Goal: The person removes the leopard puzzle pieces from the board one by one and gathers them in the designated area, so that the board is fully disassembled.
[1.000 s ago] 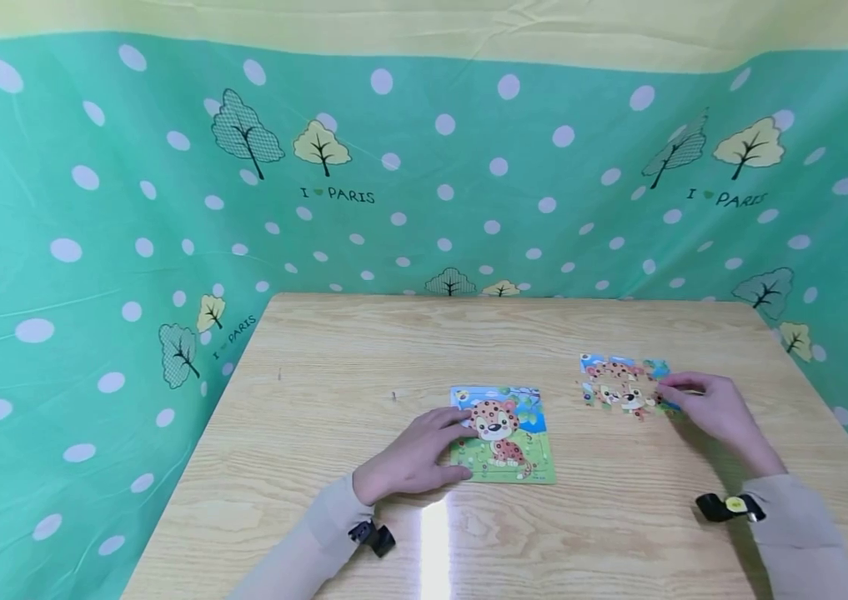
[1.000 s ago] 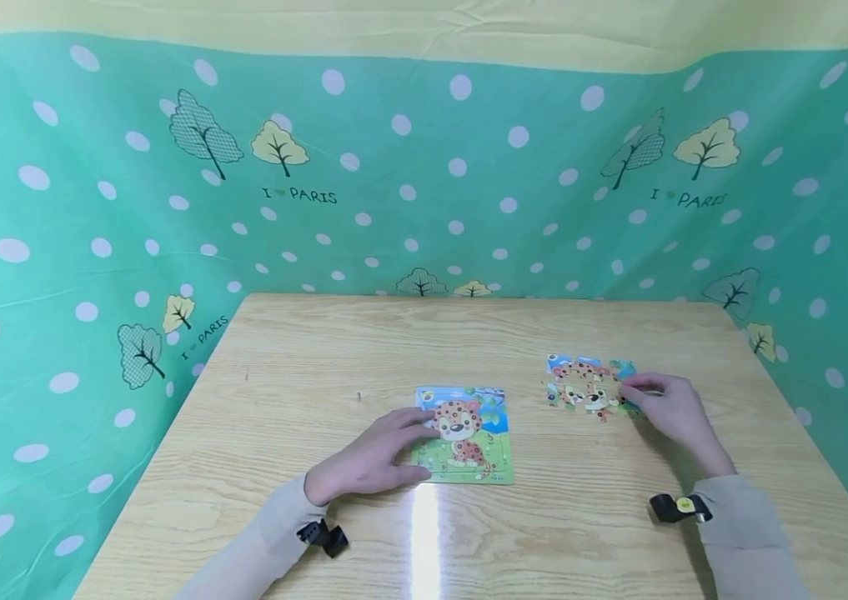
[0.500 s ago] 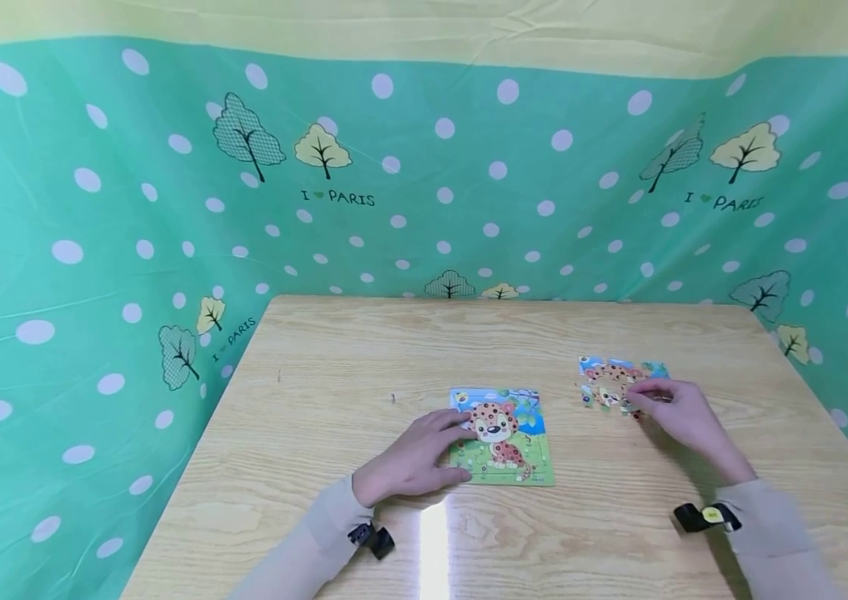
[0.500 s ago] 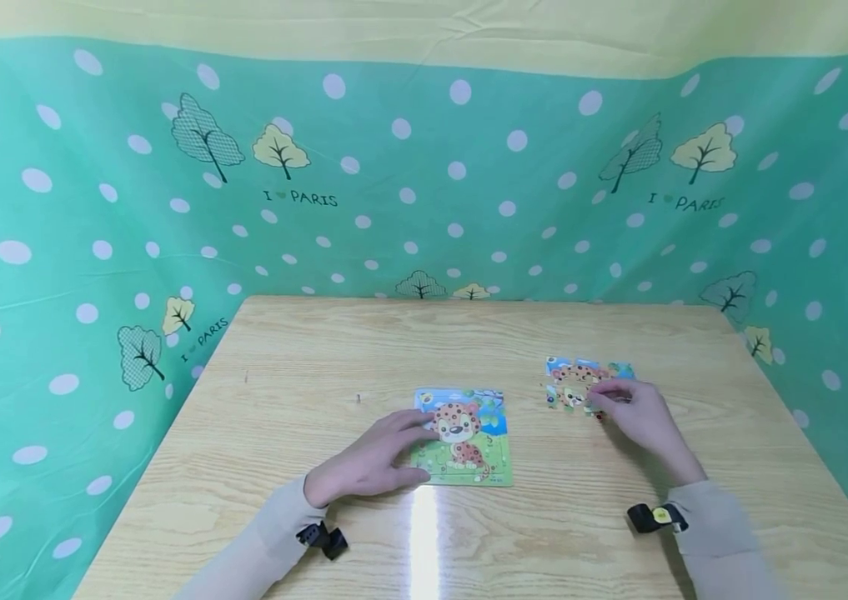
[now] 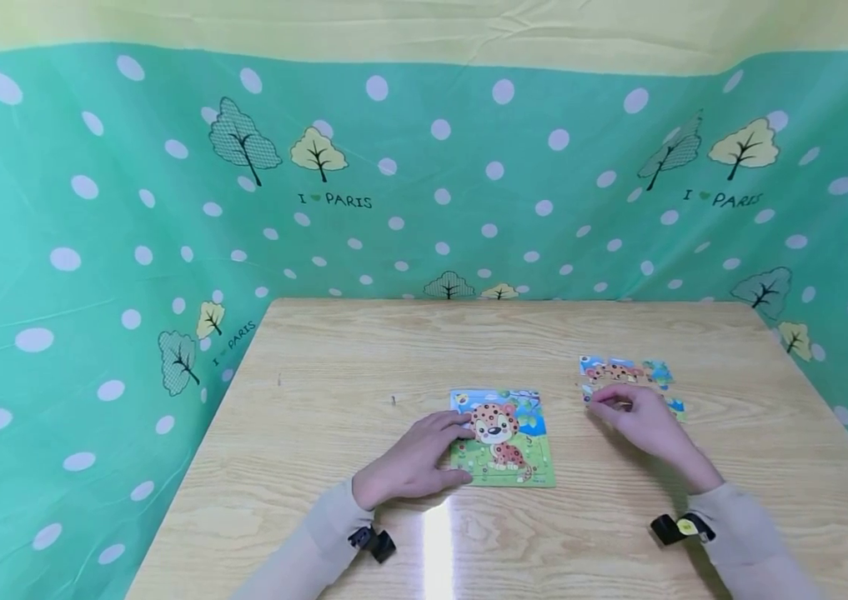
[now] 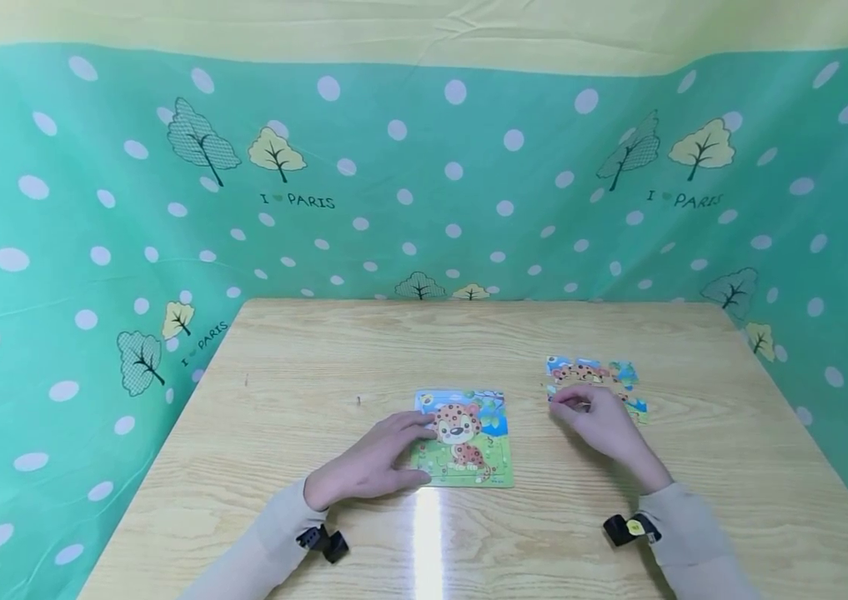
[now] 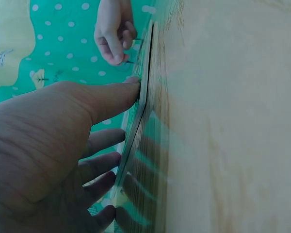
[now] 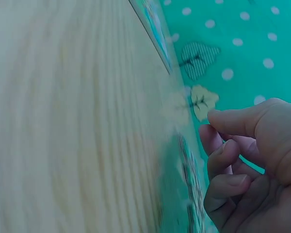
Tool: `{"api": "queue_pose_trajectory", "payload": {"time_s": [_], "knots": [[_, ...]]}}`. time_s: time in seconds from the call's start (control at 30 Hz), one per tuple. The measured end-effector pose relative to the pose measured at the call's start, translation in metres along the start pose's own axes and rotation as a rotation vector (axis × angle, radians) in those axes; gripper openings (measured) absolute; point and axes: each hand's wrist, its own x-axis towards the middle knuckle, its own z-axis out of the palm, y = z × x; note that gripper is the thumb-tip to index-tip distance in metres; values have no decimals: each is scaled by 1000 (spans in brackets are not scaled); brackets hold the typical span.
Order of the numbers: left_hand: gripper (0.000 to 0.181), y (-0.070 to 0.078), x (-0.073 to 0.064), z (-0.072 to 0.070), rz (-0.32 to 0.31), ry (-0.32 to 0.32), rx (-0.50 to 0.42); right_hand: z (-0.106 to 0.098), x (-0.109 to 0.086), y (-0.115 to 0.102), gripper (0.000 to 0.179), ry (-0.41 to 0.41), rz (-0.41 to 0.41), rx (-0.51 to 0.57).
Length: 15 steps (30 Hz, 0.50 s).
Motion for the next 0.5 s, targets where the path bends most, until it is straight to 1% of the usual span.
{"api": "queue_pose_trajectory", "payload": {"time_s": [0.1,0.27,0.37,0.5], "knots": [[61,1,-1,-1,-5,-7,-9,7,-3,-9,15,-20,-27,4],[61,2,-1,0,0,-1,-3,20,-6,-22,11,-51,-66,8],[60,1,-1,0,1,7,-1,26,-7,-31,11,-66,-85,24],[60,0,0,1,-1,8,-7,37,-6,-43,10,-108,-107,66]]}}
